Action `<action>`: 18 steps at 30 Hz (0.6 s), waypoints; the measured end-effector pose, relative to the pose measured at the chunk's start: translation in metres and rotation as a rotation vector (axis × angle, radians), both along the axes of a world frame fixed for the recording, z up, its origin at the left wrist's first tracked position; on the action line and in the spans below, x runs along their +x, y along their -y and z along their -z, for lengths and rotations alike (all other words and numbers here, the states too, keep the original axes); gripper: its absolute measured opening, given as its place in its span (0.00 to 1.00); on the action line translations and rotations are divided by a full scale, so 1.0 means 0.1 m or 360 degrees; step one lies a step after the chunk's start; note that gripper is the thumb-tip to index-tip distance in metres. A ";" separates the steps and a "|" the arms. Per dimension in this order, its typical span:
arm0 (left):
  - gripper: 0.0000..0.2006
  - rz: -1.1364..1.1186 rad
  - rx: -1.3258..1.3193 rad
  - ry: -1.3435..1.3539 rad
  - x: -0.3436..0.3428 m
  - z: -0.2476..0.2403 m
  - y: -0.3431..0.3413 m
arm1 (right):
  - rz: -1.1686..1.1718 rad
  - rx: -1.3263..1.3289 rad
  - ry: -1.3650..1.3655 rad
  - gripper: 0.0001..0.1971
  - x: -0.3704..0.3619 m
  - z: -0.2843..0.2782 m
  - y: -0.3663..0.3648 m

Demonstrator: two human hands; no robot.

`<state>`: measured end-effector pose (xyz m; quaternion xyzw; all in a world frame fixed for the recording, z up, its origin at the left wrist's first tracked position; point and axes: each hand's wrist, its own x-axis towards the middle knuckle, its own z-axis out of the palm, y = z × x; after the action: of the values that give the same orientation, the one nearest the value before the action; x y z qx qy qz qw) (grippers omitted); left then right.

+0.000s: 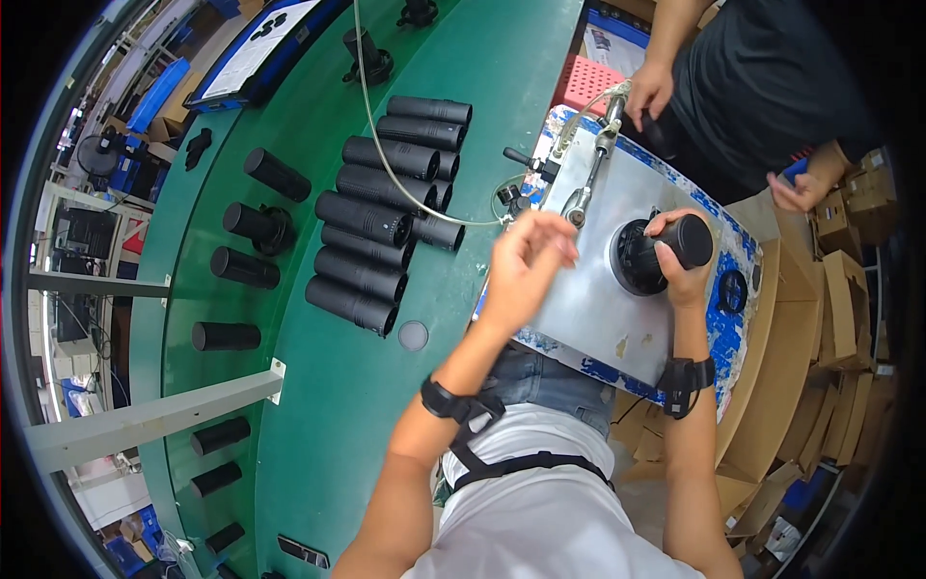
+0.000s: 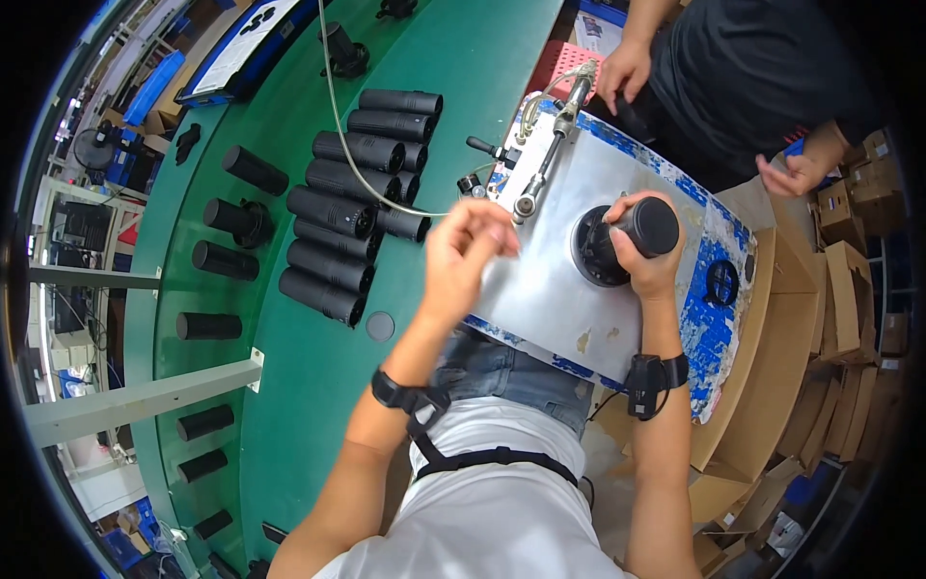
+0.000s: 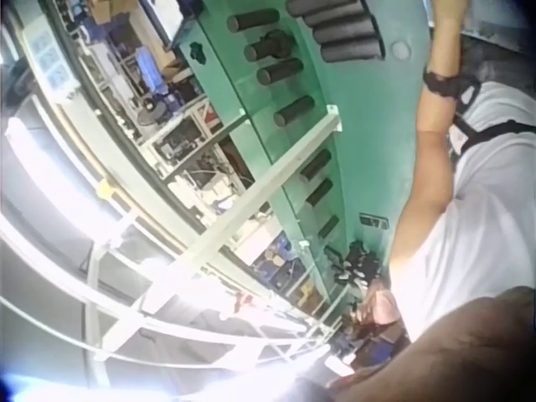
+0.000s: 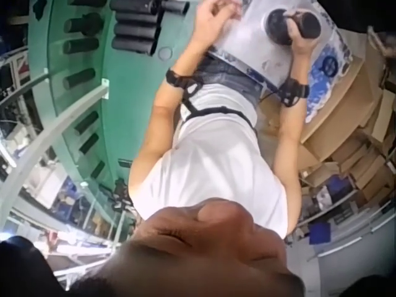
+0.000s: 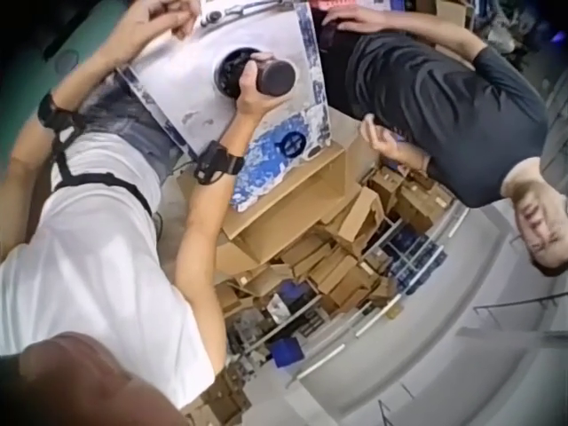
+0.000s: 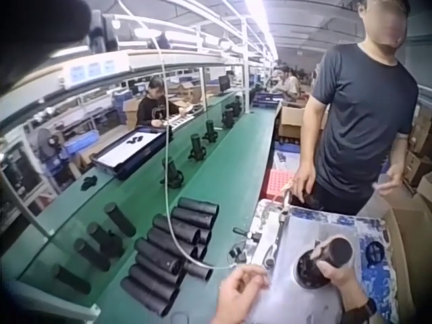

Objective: The person picks up a black cylinder from the conveyor belt, fits it into a black base, and presses the assembly into a metal fixture. They then remove the completed unit and place it back onto the green workbench.

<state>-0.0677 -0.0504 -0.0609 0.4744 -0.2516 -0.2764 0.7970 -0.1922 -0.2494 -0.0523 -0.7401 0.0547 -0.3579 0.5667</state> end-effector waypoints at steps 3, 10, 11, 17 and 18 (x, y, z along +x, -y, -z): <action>0.05 -0.0133 -0.0036 0.0215 0.41 -0.08 0.10 | 0.0244 -0.0131 -0.0005 0.15 0.03 0.05 -0.09; 0.12 -0.0316 0.0671 0.0827 1.19 0.14 0.57 | 0.0242 -0.0038 -0.0042 0.14 -0.02 0.04 -0.10; 0.14 -0.0349 0.0891 0.1046 1.26 0.22 0.62 | 0.0233 -0.0039 -0.0044 0.14 -0.02 0.05 -0.13; 0.19 -0.0132 0.1659 0.1513 1.47 0.60 0.85 | 0.0321 -0.0074 -0.0032 0.15 -0.01 0.07 -0.16; 0.19 0.0092 0.1872 0.1482 1.47 0.60 0.84 | 0.0315 -0.0067 -0.0021 0.15 0.00 0.07 -0.16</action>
<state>0.0797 -0.1347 -0.1205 0.8832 -0.3859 -0.1567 0.2157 -0.1923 -0.2332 -0.0588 -0.7452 0.1237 -0.4082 0.5125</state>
